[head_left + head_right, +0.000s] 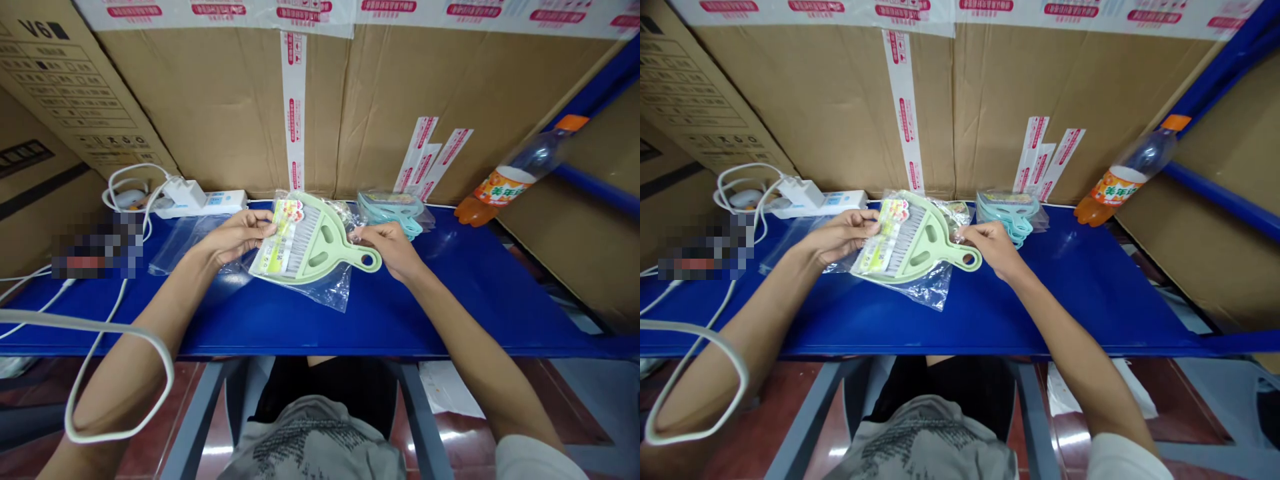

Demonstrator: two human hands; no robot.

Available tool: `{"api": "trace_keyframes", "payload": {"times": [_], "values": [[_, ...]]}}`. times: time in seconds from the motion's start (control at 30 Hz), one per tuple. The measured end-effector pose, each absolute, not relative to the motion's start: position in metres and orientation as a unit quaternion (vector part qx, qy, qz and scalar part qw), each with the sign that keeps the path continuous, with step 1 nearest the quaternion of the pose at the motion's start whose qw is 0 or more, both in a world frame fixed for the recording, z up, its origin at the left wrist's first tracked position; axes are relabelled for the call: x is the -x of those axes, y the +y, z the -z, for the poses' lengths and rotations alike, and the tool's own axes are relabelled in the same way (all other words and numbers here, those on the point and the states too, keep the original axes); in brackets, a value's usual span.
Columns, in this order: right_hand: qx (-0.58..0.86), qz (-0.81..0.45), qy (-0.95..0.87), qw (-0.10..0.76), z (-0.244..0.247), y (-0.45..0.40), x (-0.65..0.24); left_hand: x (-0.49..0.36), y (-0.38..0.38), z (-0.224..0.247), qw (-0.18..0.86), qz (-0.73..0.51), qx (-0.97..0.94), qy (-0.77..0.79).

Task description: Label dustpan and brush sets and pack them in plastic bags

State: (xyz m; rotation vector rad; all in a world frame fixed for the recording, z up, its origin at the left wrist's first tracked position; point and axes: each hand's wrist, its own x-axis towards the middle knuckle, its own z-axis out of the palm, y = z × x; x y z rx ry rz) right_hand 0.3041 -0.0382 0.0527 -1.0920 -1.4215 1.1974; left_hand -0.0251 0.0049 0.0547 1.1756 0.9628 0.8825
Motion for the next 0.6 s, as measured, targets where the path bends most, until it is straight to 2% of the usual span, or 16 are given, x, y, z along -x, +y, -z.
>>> {"api": "trace_keyframes", "payload": {"times": [0.13,0.23,0.37,0.47,0.6], "values": [[0.439,-0.417,-0.563,0.563,-0.062,-0.026,-0.327,0.039,0.017,-0.056,0.597,-0.486,-0.471,0.431],[0.415,-0.296,-0.524,0.683,-0.07,-0.013,-0.353,0.049,0.029,-0.053,0.578,-0.553,-0.42,0.428],[0.381,-0.209,-0.421,0.796,-0.081,0.0,-0.38,0.042,0.036,-0.039,0.573,-0.582,-0.391,0.424],[0.376,-0.232,-0.351,0.826,-0.086,0.002,-0.383,0.021,0.035,-0.025,0.576,-0.582,-0.365,0.442],[0.379,-0.309,-0.329,0.808,-0.085,-0.001,-0.375,-0.008,0.032,-0.015,0.602,-0.566,-0.353,0.44]]}}
